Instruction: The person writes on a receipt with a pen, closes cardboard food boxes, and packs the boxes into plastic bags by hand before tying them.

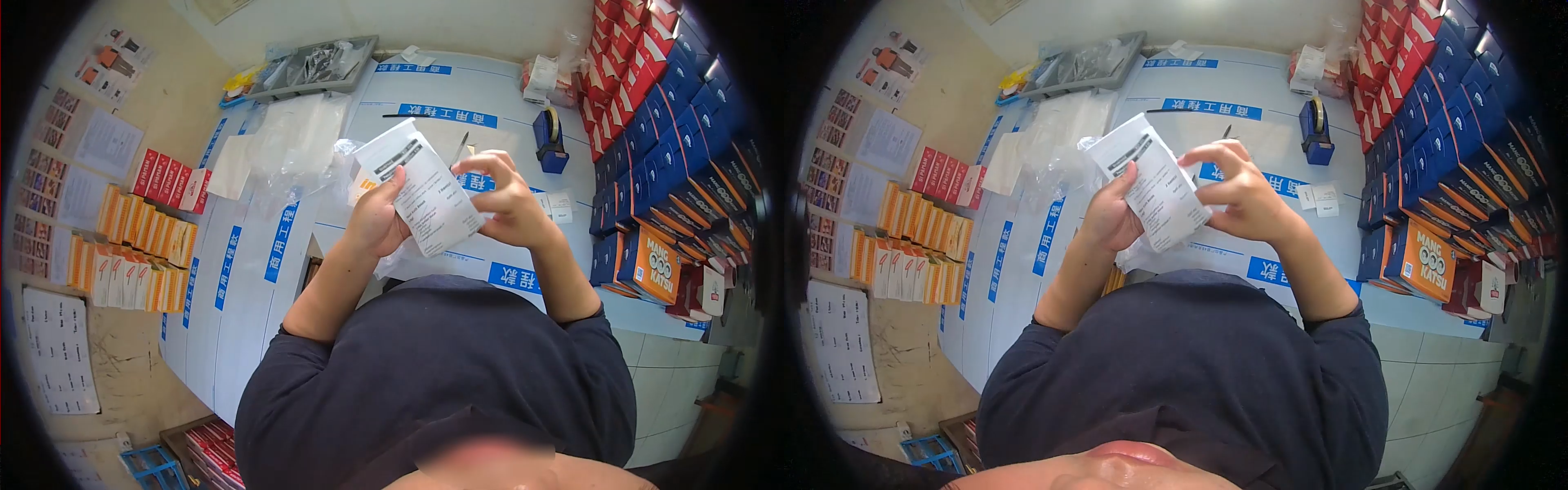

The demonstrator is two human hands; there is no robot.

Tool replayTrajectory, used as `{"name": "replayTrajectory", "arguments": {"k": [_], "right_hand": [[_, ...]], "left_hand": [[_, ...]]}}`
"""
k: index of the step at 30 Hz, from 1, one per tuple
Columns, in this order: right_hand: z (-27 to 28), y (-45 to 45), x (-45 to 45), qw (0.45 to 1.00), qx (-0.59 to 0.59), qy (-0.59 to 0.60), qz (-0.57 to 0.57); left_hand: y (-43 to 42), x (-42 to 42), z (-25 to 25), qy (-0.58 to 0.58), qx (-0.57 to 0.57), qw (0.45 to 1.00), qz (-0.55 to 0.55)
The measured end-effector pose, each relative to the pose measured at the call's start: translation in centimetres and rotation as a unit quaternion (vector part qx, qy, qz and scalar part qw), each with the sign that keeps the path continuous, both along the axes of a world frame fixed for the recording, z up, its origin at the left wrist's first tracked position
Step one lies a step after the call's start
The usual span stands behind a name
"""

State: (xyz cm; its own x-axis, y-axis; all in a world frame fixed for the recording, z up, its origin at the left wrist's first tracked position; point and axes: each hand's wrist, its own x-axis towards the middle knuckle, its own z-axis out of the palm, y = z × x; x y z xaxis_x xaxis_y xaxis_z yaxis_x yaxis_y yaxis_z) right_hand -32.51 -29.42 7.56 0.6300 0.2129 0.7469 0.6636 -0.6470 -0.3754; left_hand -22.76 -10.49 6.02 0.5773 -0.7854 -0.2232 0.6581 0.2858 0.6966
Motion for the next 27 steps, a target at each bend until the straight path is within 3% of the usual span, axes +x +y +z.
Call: {"name": "replayTrajectory", "arguments": {"k": [4,6,8,14,16,20,23,24,26,27], "right_hand": [[0.4,-0.2,-1.0,0.997,-0.022,0.061,0.042],[0.3,-0.1,-1.4,0.989,-0.096,0.106,-0.036],[0.5,0.4,-1.3,0.993,-0.081,0.080,-0.019],[0.0,0.3,-1.4,0.993,-0.102,0.049,-0.021],[0.3,0.2,-1.4,0.989,-0.126,0.053,-0.051],[0.4,0.9,-1.2,0.984,-0.149,0.084,0.052],[-1.4,0.7,-0.3,0.974,-0.060,0.177,0.129],[-1.7,0.6,-0.4,0.974,-0.061,0.178,0.130],[-1.5,1.1,-0.6,0.883,0.181,0.430,0.047],[-1.8,1.3,-0.4,0.877,0.219,0.425,0.039]], "left_hand": [[-0.4,0.2,0.1,-0.039,0.015,0.999,0.006],[-0.5,0.2,0.5,-0.016,-0.011,1.000,-0.015],[-0.7,0.2,0.8,0.007,-0.038,0.999,-0.034],[-0.6,0.3,1.4,-0.074,-0.032,0.996,-0.037],[0.0,1.1,0.4,0.010,-0.025,0.997,-0.066],[-0.1,0.9,0.1,0.014,-0.057,0.991,-0.122],[-0.3,0.5,0.2,0.009,-0.066,0.991,-0.115],[-0.3,0.2,0.1,0.022,-0.051,0.996,-0.064],[-0.1,0.2,-0.2,0.035,-0.035,0.999,-0.012],[0.0,0.3,-0.4,-0.004,-0.028,1.000,0.005]]}}
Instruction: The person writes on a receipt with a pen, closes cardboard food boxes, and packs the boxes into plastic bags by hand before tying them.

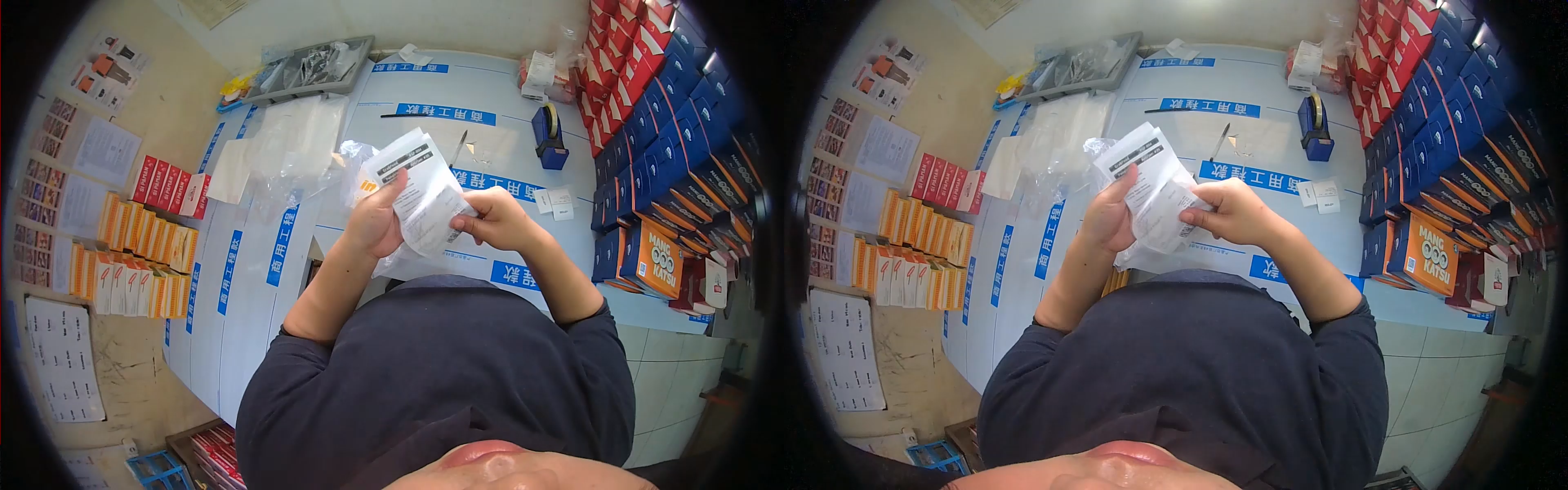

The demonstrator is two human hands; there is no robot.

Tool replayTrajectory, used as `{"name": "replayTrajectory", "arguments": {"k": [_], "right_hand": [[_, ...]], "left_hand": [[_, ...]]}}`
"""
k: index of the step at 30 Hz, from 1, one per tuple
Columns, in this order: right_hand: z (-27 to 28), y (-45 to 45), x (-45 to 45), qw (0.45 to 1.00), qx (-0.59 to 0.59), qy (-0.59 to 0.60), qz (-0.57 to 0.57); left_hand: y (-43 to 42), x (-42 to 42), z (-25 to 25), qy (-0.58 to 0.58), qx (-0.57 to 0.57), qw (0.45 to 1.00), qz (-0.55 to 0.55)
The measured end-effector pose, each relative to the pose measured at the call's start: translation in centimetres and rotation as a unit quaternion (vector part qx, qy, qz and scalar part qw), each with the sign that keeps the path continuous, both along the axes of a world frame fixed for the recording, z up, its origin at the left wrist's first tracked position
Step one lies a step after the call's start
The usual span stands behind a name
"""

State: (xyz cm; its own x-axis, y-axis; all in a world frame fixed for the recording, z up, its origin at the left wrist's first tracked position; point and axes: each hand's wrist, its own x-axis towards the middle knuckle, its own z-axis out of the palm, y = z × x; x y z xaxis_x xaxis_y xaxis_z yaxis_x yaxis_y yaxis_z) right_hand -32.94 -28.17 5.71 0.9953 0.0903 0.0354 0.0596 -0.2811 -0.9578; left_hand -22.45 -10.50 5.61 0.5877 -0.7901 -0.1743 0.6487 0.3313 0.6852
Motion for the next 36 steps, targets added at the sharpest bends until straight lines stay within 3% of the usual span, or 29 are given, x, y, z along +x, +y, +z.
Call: {"name": "replayTrajectory", "arguments": {"k": [6,8,11,13,15,19,22,24,25,27,28,29,31,35,36], "right_hand": [[-3.2,-0.2,0.3,0.989,-0.002,-0.147,-0.031],[-2.0,0.0,-0.3,0.987,0.021,-0.149,-0.050],[-2.8,-0.7,-0.3,0.984,0.045,-0.151,-0.082],[-2.7,-0.7,-0.5,0.975,0.123,-0.129,-0.136],[-2.1,-0.9,-0.7,0.977,0.066,-0.122,-0.161],[-0.2,-0.7,-1.0,0.968,0.002,-0.137,-0.211],[0.1,-0.7,-1.2,0.967,-0.056,-0.158,-0.192],[-0.2,-1.2,-1.0,0.932,-0.170,-0.243,-0.210],[-0.2,-1.2,-0.8,0.932,-0.170,-0.242,-0.210],[-0.2,-1.2,-0.4,0.916,-0.097,-0.275,-0.274],[0.0,-1.3,-0.4,0.947,-0.006,-0.203,-0.250],[-0.1,-1.2,-0.3,0.947,-0.006,-0.202,-0.250],[-0.2,-0.5,0.1,0.932,0.270,-0.125,-0.208],[-0.5,-1.3,0.8,0.904,0.352,-0.098,-0.221],[-1.4,-2.1,1.1,0.908,0.314,-0.163,-0.224]], "left_hand": [[0.0,0.2,0.5,-0.179,0.082,0.971,0.134],[0.7,1.2,0.6,-0.263,0.116,0.935,0.208],[2.3,2.5,1.1,-0.298,0.164,0.920,0.196],[2.7,2.4,1.8,-0.309,0.168,0.918,0.185],[2.9,2.0,2.5,-0.327,0.182,0.921,0.104],[2.6,1.3,2.5,-0.363,0.156,0.917,0.051],[2.5,1.3,2.5,-0.362,0.165,0.915,0.066],[2.6,1.3,2.6,-0.359,0.168,0.916,0.070],[2.7,1.2,3.1,-0.360,0.169,0.914,0.082],[2.7,0.9,3.2,-0.362,0.170,0.912,0.095],[2.6,0.8,3.1,-0.365,0.166,0.909,0.115],[2.5,0.6,3.0,-0.368,0.161,0.906,0.135],[1.8,0.0,2.6,-0.375,0.152,0.901,0.154],[1.8,-0.1,2.3,-0.407,0.152,0.879,0.198],[1.8,-0.1,2.4,-0.408,0.152,0.878,0.198]]}}
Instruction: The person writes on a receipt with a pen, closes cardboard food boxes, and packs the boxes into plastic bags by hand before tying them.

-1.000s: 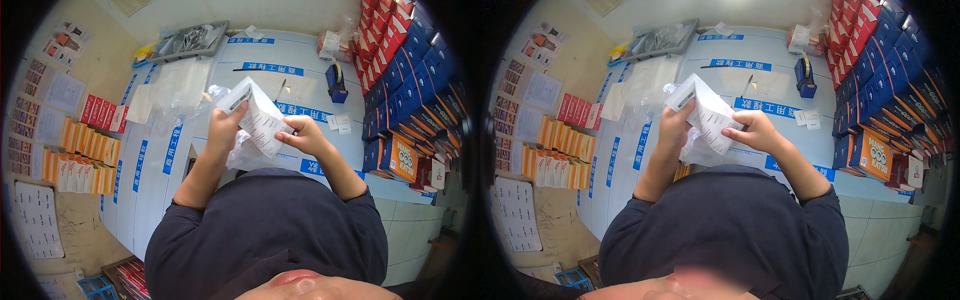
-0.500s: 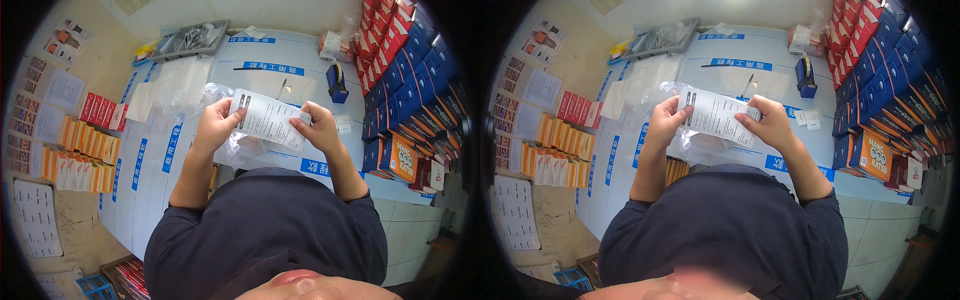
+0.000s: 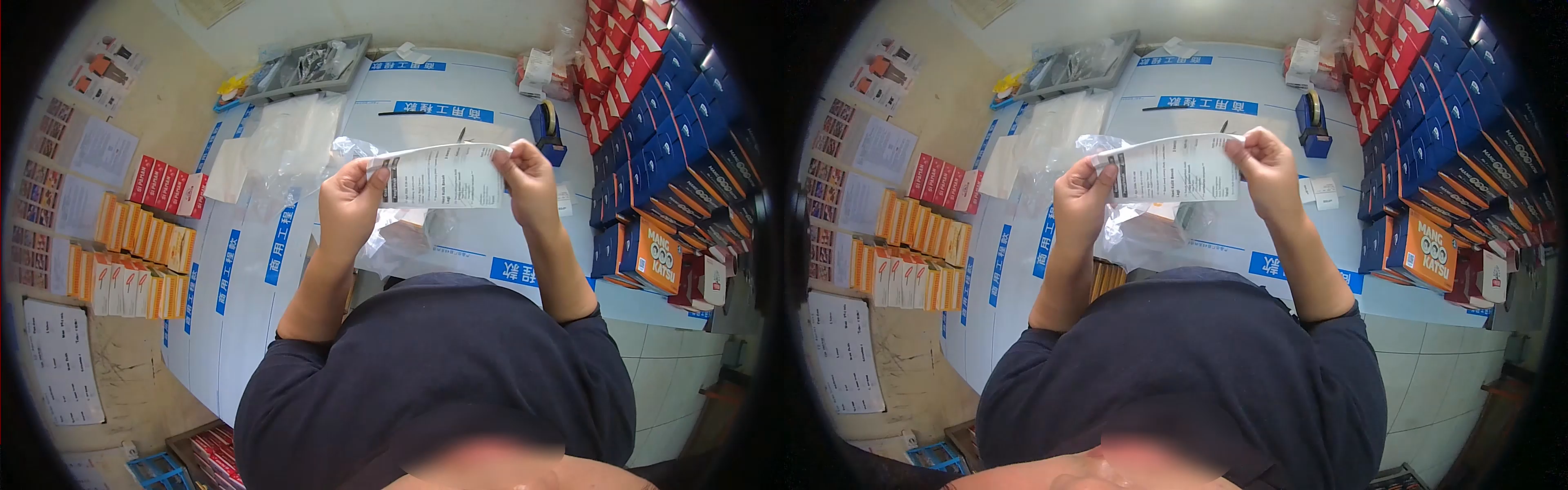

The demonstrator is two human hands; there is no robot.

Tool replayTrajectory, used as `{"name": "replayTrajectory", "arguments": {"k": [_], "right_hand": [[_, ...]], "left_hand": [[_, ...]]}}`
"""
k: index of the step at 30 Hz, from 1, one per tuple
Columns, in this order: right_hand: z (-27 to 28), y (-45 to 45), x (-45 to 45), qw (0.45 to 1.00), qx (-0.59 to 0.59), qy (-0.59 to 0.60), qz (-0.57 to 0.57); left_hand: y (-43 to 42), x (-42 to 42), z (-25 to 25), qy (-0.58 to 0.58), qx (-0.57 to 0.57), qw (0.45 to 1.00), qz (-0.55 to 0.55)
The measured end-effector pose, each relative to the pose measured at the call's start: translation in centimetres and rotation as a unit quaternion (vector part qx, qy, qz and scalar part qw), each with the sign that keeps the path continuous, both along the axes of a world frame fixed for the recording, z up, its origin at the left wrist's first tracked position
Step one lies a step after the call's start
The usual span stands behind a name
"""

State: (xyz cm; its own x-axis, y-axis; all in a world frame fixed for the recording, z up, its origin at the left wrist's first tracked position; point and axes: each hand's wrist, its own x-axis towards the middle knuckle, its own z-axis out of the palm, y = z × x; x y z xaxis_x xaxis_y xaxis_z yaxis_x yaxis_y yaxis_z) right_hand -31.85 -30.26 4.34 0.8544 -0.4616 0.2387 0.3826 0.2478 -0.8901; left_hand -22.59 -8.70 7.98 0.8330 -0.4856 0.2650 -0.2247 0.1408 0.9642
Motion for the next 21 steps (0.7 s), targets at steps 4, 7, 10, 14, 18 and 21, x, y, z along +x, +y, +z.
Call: {"name": "replayTrajectory", "arguments": {"k": [4,7,10,14,18,21], "right_hand": [[-0.2,0.4,-0.2,0.925,-0.287,-0.057,-0.243],[0.0,0.2,-0.3,0.902,-0.330,-0.107,-0.257],[1.1,1.1,-0.8,0.955,-0.244,0.025,-0.166],[-0.3,1.2,-0.8,0.986,-0.111,0.043,0.120],[-0.9,-1.1,-1.3,0.968,-0.242,0.023,0.056],[3.1,-0.9,-1.1,0.944,-0.314,-0.043,-0.092]], "left_hand": [[-0.2,-0.4,0.4,-0.017,0.008,1.000,0.007],[-0.6,-0.1,0.2,-0.015,-0.004,1.000,0.013],[-0.6,0.8,-0.7,-0.021,-0.007,0.999,0.034],[0.8,1.7,0.4,-0.028,0.048,0.995,0.077],[2.3,3.9,2.2,-0.098,0.059,0.988,0.102],[2.0,4.0,3.4,-0.229,0.189,0.953,0.059]]}}
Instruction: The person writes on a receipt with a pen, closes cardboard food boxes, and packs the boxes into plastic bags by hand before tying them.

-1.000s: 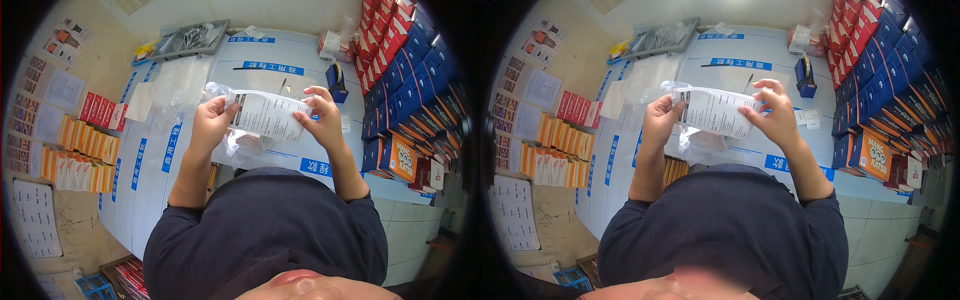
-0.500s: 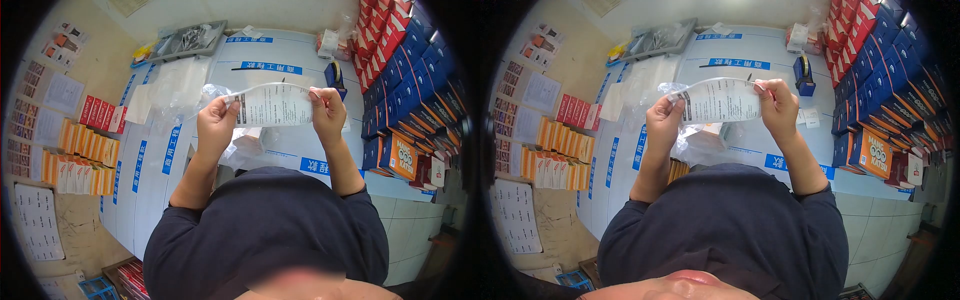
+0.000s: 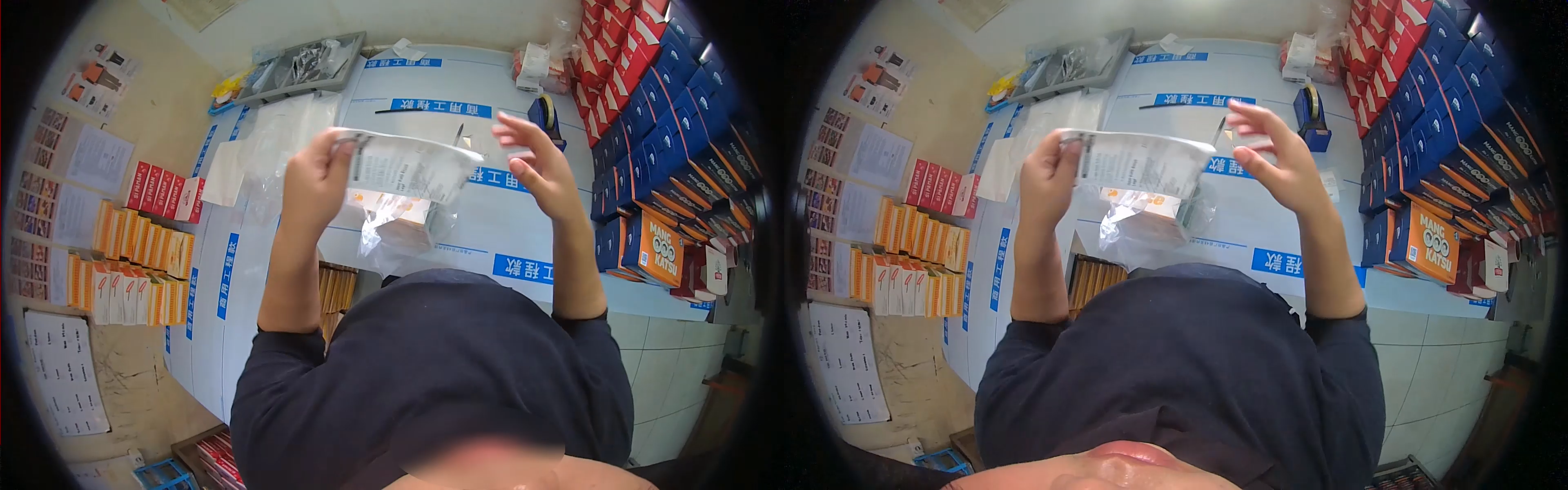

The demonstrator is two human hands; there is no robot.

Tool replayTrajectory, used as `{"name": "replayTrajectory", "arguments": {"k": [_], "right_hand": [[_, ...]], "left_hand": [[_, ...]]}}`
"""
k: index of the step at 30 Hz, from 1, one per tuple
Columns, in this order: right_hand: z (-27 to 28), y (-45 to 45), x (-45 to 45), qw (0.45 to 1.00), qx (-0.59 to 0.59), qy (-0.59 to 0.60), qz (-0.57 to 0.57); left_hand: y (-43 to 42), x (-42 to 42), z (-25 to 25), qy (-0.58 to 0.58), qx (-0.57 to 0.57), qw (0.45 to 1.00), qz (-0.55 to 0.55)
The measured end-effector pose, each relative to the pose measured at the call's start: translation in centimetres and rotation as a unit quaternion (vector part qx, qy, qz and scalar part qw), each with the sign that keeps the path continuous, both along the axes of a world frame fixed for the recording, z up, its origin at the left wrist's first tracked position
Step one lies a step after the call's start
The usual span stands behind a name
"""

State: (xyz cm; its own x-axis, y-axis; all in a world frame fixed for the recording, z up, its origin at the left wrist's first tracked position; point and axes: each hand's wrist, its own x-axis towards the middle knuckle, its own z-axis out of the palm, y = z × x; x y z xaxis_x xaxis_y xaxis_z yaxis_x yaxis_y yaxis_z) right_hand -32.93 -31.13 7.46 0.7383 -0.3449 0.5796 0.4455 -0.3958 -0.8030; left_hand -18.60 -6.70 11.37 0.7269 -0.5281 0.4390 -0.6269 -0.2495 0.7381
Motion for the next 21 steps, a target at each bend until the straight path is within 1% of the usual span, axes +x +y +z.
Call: {"name": "replayTrajectory", "arguments": {"k": [1,2,4,6,7,8,9,10,11,12,13,14,15,16,17,18,19,20,21], "right_hand": [[0.7,0.9,0.5,1.000,0.004,0.004,0.000],[1.2,1.9,1.0,0.997,-0.076,0.003,-0.003],[1.3,2.5,1.7,0.988,-0.157,0.000,-0.008],[0.8,2.3,2.2,0.974,-0.125,0.179,0.054],[0.6,2.0,2.2,0.977,-0.148,0.150,0.017],[0.5,1.0,2.0,0.981,-0.122,0.151,-0.002],[0.3,-0.4,1.6,0.983,-0.095,0.153,-0.021],[0.3,-2.2,1.0,0.992,-0.007,0.127,-0.020],[1.3,-2.0,0.6,0.992,0.122,0.004,0.015],[1.9,-2.9,0.4,0.950,0.277,-0.082,0.123],[3.4,-3.6,0.4,0.904,0.291,-0.143,0.280],[5.2,-3.8,0.4,0.829,0.304,-0.170,0.437],[6.1,-2.6,0.9,0.822,0.277,-0.200,0.455],[6.9,-0.7,2.0,0.814,0.249,-0.231,0.472],[6.8,0.9,3.8,0.814,0.207,-0.246,0.484],[6.0,2.5,5.8,0.811,0.204,-0.228,0.499],[5.2,4.1,7.8,0.808,0.200,-0.210,0.512],[4.0,5.5,9.8,0.801,0.233,-0.159,0.528],[2.2,6.5,12.7,0.774,0.237,-0.098,0.579]], "left_hand": [[-0.6,-0.7,0.8,-0.034,0.041,0.998,-0.022],[-1.1,-1.1,1.2,-0.030,0.044,0.998,-0.023],[-2.0,-1.5,1.6,-0.073,0.052,0.992,-0.086],[-2.1,-1.6,2.0,-0.069,0.035,0.994,-0.075],[-1.9,-1.6,2.4,-0.088,-0.018,0.994,-0.055],[-1.7,-1.4,2.5,-0.107,-0.070,0.991,-0.034],[-1.3,-0.5,2.1,-0.107,-0.070,0.991,-0.032],[-0.7,0.9,1.1,-0.269,-0.012,0.960,0.081],[0.0,2.3,0.3,-0.346,0.020,0.929,0.131],[0.6,3.6,-0.5,-0.418,0.048,0.888,0.187],[1.5,4.6,-1.3,-0.179,0.201,0.957,0.112],[2.5,5.8,-2.6,0.076,0.335,0.939,0.027],[3.0,7.0,-4.1,0.199,0.141,0.967,-0.072],[3.6,8.1,-5.1,0.200,0.142,0.967,-0.074],[3.9,8.5,-4.5,0.267,0.026,0.955,-0.125],[4.3,8.8,-3.8,0.331,-0.091,0.924,-0.172],[4.3,8.5,-2.9,0.330,-0.110,0.922,-0.168],[4.7,8.6,-2.8,0.334,-0.110,0.921,-0.168],[5.1,8.8,-2.8,0.324,-0.093,0.921,-0.197]]}}
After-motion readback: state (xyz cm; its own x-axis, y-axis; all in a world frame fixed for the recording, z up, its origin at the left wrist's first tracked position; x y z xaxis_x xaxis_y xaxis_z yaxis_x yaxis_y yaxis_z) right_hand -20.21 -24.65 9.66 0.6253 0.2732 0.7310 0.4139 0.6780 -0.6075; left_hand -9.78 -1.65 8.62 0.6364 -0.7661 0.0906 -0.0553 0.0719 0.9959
